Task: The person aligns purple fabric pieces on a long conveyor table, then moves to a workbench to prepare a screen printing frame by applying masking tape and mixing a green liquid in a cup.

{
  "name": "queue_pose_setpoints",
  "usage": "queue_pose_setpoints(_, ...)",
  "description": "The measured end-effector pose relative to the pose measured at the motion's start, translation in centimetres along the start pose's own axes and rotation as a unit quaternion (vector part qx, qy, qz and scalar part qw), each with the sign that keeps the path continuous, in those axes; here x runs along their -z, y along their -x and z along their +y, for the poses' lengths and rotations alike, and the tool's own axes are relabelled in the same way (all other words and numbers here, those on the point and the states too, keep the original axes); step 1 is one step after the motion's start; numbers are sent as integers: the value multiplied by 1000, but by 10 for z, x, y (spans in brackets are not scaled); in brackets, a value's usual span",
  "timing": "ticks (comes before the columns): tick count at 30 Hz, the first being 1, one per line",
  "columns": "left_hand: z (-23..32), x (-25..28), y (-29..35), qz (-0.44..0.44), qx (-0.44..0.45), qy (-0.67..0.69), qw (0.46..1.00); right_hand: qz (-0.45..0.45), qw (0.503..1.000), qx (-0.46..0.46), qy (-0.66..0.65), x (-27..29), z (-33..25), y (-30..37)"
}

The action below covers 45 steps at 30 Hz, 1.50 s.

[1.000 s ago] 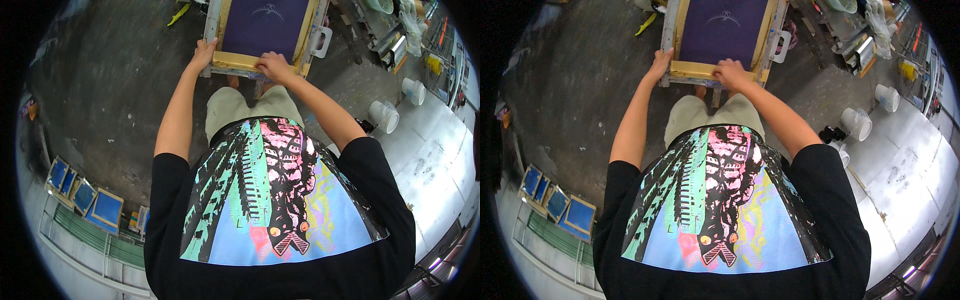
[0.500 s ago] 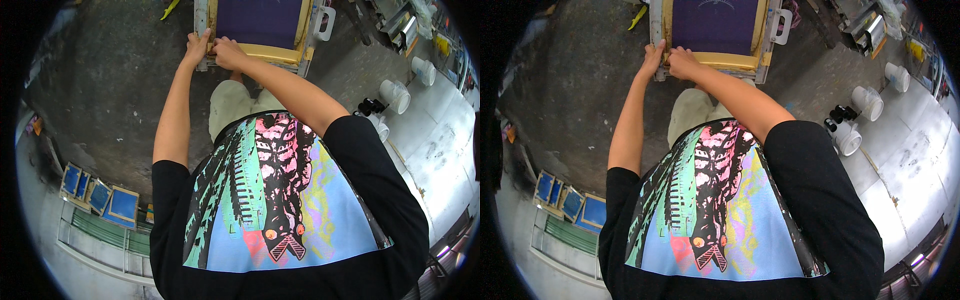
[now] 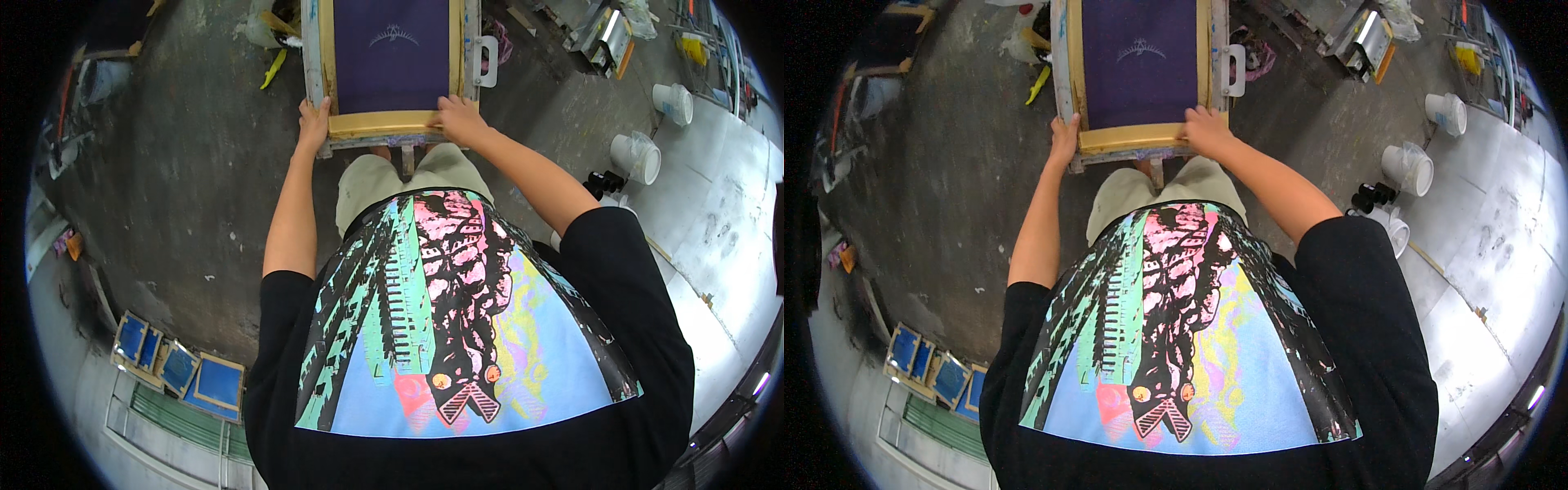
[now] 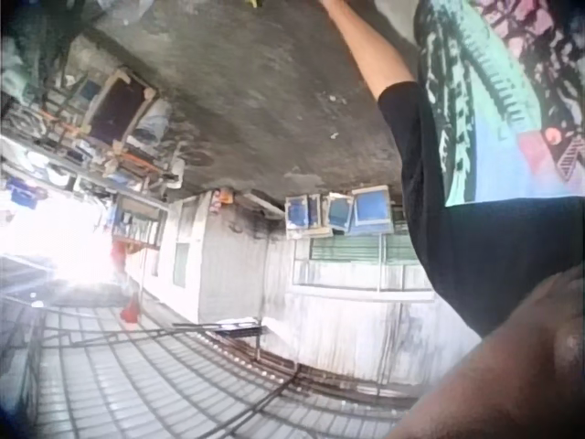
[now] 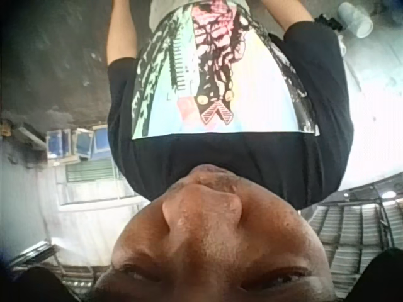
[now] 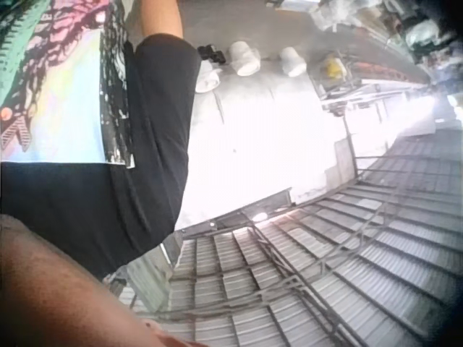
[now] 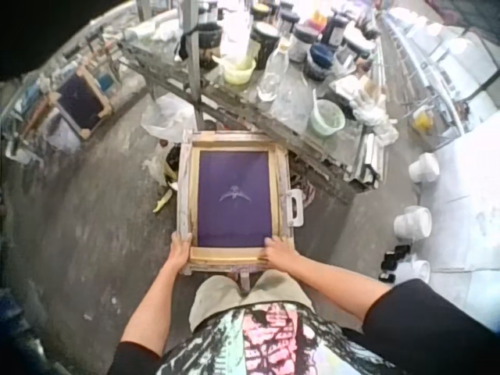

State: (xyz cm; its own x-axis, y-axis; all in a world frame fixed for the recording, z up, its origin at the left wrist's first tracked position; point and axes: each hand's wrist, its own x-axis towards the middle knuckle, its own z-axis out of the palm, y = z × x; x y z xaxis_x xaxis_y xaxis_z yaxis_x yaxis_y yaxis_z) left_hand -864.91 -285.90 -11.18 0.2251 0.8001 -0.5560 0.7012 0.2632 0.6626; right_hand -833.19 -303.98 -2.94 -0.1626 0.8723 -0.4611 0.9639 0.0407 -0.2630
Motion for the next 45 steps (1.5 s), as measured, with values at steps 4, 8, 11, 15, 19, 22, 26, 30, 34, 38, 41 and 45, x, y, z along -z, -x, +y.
queue_pose_setpoints(4, 23, 7, 5, -26, 36, 21, 999, 50, 994, 5, 94, 0, 14, 28)
queue_pose_setpoints(8, 2, 5, -4, -14, 74, 23, 997, 63, 985, 5, 164, 3, -4, 28)
queue_pose_setpoints(11, 3, 7, 2, -3, 49, -32, 998, 93, 988, -42, 114, 2, -17, 33)
queue_pose_setpoints(15, 26, 21, 38, 15, -39, -154, 987, 252, 939, -192, -133, -20, -17, 52)
queue_pose_setpoints(19, 41, 17, 54, 38, -31, -290, 956, 403, 820, -339, -223, -47, -8, 62)
queue_pose_setpoints(22, 42, 17, 46, 11, -41, -314, 948, 407, 802, -352, -259, -73, 12, 59)
queue_pose_setpoints(26, 30, 23, 35, -16, -73, -316, 946, 358, 783, -344, -376, -71, 16, 45)
queue_pose_setpoints(30, 22, 26, 30, -29, -78, -299, 951, 306, 809, -308, -397, -67, 12, 39)
queue_pose_setpoints(34, 29, 16, 42, 77, -132, -327, 933, 294, 840, -309, -335, -70, 9, 39)
queue_pose_setpoints(38, 44, 8, 48, 167, -149, -355, 908, 286, 844, -322, -321, -68, 6, 39)
queue_pose_setpoints(41, 38, 7, 34, 201, -149, -362, 898, 232, 849, -335, -337, -54, 9, 44)
queue_pose_setpoints(45, 55, 17, 27, 154, -110, -393, 900, 219, 852, -342, -331, -59, 13, 45)
